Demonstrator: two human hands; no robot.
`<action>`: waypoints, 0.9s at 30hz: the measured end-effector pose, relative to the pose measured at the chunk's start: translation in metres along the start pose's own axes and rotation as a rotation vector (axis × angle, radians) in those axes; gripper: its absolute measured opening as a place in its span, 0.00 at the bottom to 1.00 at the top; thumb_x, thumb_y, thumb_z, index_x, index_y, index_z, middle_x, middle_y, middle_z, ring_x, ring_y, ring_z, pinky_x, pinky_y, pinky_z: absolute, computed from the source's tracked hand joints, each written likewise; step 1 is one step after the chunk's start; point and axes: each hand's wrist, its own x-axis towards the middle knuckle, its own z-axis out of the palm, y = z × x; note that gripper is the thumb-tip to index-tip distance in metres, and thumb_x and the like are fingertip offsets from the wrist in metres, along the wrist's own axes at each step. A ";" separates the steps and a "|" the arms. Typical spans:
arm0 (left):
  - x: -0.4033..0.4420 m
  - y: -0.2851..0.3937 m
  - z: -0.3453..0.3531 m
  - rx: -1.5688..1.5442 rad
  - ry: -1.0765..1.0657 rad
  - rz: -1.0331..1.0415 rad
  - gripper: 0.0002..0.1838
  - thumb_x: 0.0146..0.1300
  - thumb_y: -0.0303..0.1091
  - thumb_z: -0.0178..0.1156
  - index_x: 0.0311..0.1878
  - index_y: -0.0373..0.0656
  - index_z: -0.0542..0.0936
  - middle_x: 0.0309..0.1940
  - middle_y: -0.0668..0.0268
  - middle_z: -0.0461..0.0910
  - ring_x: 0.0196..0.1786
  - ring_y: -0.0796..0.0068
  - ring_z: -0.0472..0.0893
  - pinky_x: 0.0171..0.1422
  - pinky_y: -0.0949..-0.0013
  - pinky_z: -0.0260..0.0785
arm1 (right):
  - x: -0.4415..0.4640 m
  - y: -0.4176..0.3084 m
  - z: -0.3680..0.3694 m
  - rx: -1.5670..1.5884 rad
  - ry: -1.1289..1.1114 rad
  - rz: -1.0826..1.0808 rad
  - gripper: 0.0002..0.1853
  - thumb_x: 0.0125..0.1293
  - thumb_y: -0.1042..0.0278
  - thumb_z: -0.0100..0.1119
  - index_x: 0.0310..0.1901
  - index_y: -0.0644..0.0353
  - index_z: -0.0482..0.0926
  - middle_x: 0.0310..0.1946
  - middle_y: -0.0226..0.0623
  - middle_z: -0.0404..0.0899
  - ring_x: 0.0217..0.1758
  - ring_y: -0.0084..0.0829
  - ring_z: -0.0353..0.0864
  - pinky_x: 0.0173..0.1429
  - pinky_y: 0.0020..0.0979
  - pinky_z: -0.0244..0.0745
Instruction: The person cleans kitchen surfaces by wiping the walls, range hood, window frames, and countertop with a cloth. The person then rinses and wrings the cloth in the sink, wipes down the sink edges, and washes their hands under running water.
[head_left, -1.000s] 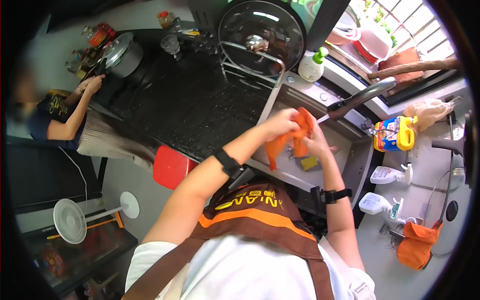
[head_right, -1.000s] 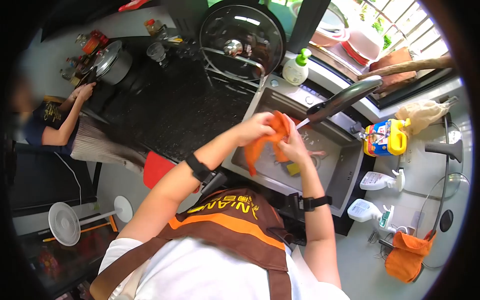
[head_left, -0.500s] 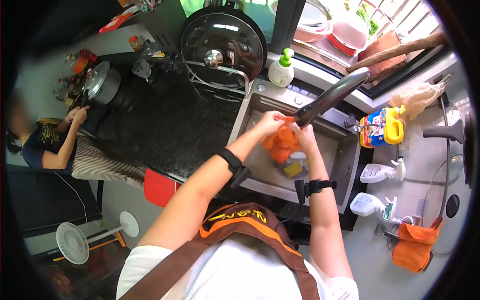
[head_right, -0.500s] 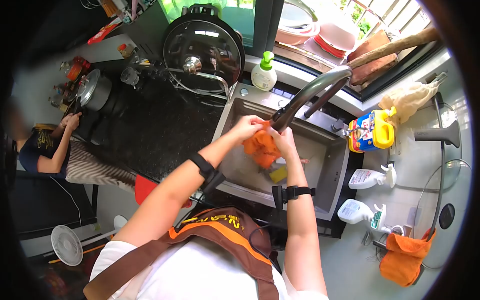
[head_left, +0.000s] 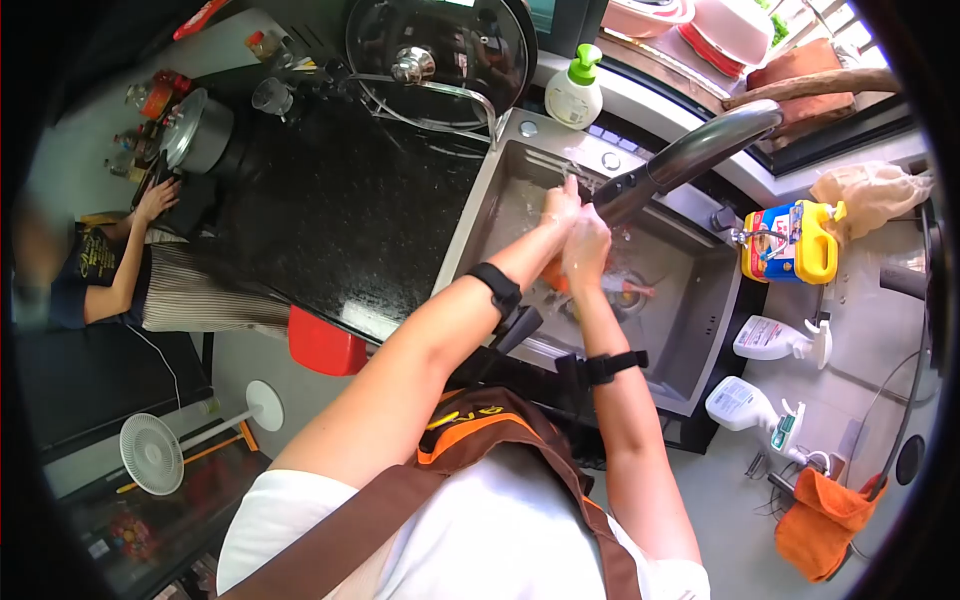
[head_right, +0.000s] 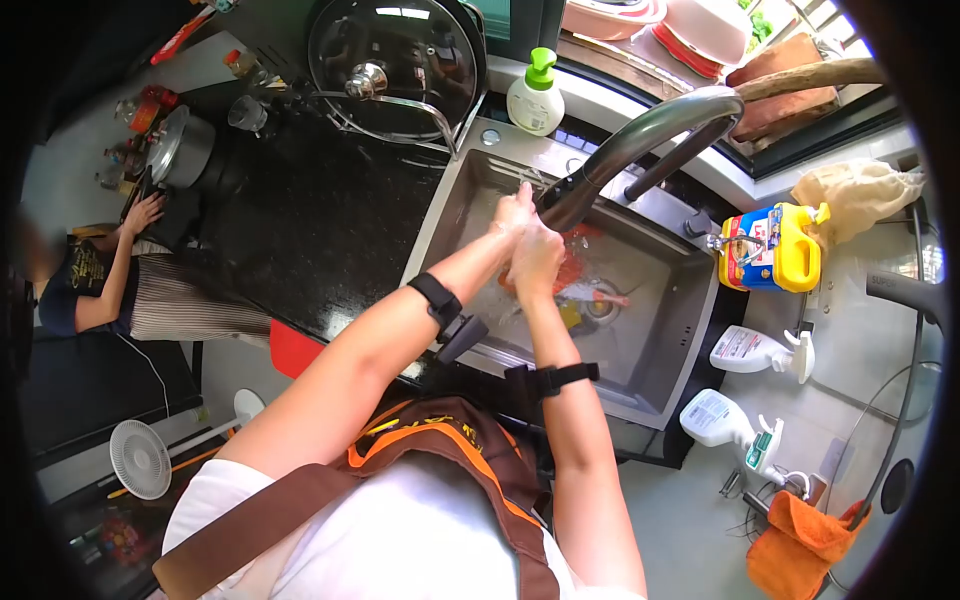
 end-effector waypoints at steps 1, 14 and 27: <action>-0.007 -0.004 0.004 -0.044 0.009 0.053 0.32 0.72 0.55 0.45 0.27 0.33 0.78 0.21 0.62 0.77 0.24 0.70 0.74 0.33 0.62 0.67 | 0.002 0.011 0.001 0.117 -0.028 0.131 0.13 0.64 0.64 0.52 0.33 0.68 0.78 0.29 0.58 0.80 0.32 0.50 0.82 0.36 0.44 0.73; -0.002 -0.028 -0.046 -0.599 -0.457 -0.595 0.24 0.68 0.54 0.52 0.50 0.41 0.78 0.41 0.62 0.82 0.44 0.66 0.81 0.52 0.57 0.72 | -0.007 0.004 -0.007 0.368 -0.350 0.138 0.14 0.63 0.60 0.56 0.37 0.65 0.76 0.28 0.48 0.81 0.34 0.42 0.84 0.38 0.40 0.74; -0.033 -0.049 -0.039 -0.705 -0.518 -0.351 0.24 0.70 0.49 0.47 0.61 0.45 0.72 0.59 0.54 0.74 0.63 0.57 0.74 0.66 0.42 0.63 | 0.014 0.104 0.031 1.582 -0.384 0.846 0.20 0.72 0.63 0.47 0.64 0.55 0.70 0.51 0.41 0.80 0.48 0.38 0.82 0.54 0.39 0.78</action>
